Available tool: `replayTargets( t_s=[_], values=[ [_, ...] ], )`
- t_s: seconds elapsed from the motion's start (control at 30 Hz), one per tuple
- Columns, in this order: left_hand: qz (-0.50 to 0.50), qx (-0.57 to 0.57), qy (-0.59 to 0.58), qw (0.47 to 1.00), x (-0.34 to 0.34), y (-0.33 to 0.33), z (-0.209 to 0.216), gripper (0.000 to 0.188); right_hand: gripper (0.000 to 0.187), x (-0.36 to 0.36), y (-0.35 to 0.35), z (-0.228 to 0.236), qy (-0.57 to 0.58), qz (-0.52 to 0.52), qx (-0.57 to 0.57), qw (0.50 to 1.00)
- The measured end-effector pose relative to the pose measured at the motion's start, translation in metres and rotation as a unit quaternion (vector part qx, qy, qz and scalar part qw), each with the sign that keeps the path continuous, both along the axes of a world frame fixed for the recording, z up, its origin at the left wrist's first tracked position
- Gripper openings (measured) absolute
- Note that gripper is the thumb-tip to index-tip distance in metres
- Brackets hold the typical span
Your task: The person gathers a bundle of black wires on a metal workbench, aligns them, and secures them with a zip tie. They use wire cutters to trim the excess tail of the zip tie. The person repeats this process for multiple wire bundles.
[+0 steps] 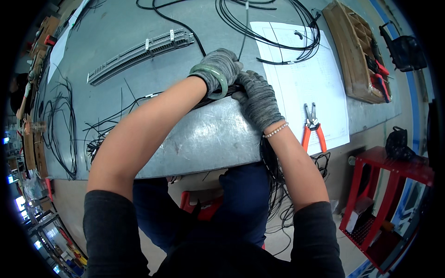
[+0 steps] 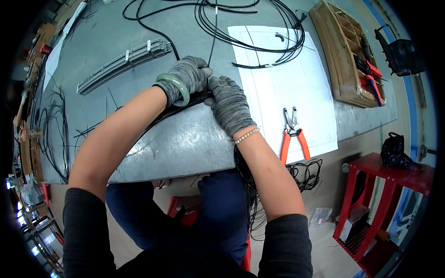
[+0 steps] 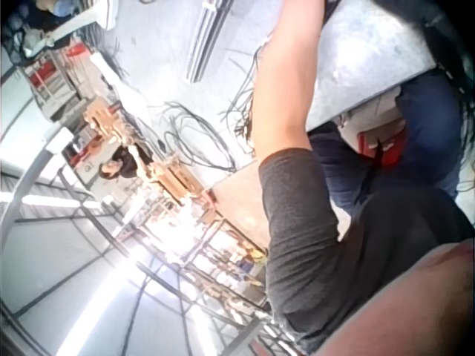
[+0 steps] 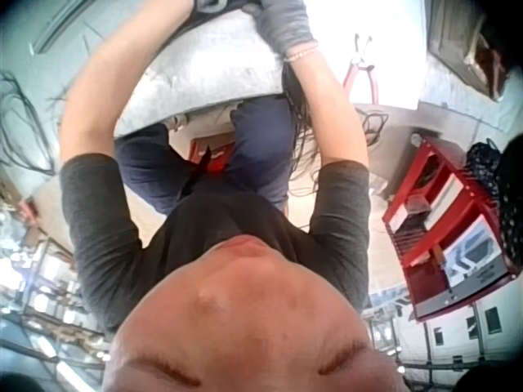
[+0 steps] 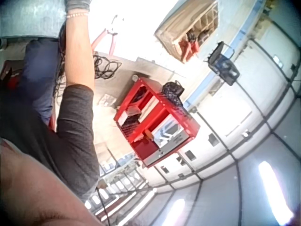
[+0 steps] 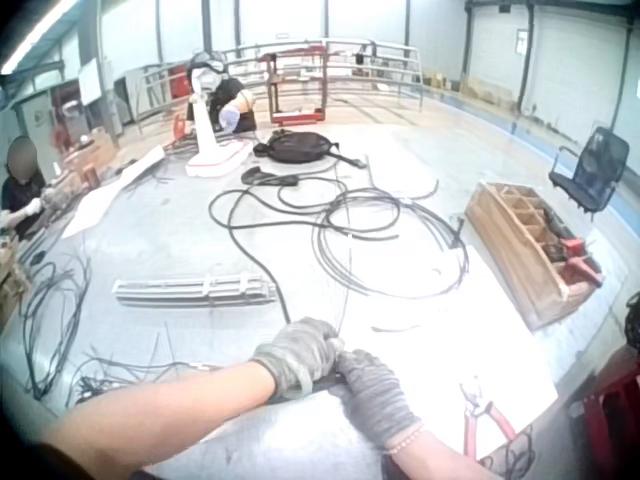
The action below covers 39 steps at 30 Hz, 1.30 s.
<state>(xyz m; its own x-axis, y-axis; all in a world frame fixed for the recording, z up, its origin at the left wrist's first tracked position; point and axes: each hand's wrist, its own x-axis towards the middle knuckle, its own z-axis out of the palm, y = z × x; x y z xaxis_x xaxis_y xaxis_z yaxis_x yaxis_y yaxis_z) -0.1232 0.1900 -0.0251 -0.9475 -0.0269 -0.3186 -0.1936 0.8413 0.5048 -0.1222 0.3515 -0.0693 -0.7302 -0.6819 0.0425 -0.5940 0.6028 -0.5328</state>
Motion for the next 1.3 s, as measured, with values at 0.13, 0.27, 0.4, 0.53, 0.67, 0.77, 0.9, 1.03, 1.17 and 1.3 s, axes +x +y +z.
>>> replayTargets(
  t_s=[0.13,0.27,0.4,0.53,0.67,0.77,0.9,1.03,1.17,1.3],
  values=[
    [0.078,-0.01,0.035,0.996,0.015,0.018,0.002,0.032,0.042,-0.002,-0.003,-0.004,0.012,0.0,0.023,1.0],
    [0.043,-0.058,0.052,0.996,0.016,0.025,0.003,0.033,0.043,-0.002,-0.001,-0.007,-0.009,0.0,0.0,1.0],
    [0.063,-0.012,0.075,0.995,0.004,0.004,-0.005,0.029,0.044,0.0,-0.002,0.0,0.021,0.001,-0.001,1.0],
    [0.184,0.222,0.015,0.957,-0.013,-0.011,0.017,0.024,0.038,0.003,0.0,-0.002,0.03,0.002,-0.006,1.0],
    [0.281,0.419,0.081,0.86,-0.027,-0.005,0.037,0.042,0.041,-0.002,0.005,0.003,0.024,0.023,0.015,0.999],
    [0.22,0.4,0.183,0.871,-0.023,0.002,0.036,0.05,0.054,-0.007,0.011,0.031,-0.003,0.034,-0.013,0.999],
    [0.229,0.443,0.216,0.839,-0.017,0.017,0.059,0.05,0.055,-0.041,0.009,0.113,0.055,-0.093,-0.172,0.979],
    [0.127,0.304,0.284,0.9,-0.021,0.012,0.059,0.039,0.053,-0.059,-0.024,0.185,0.145,-0.043,-0.107,0.983],
    [0.121,0.28,0.268,0.914,-0.011,0.025,0.079,0.038,0.038,-0.089,-0.024,0.178,-0.001,-0.036,-0.296,0.954],
    [0.16,0.196,0.085,0.964,0.001,0.006,0.031,0.04,0.041,-0.091,-0.035,0.188,-0.038,-0.106,-0.298,0.948]
  ],
)
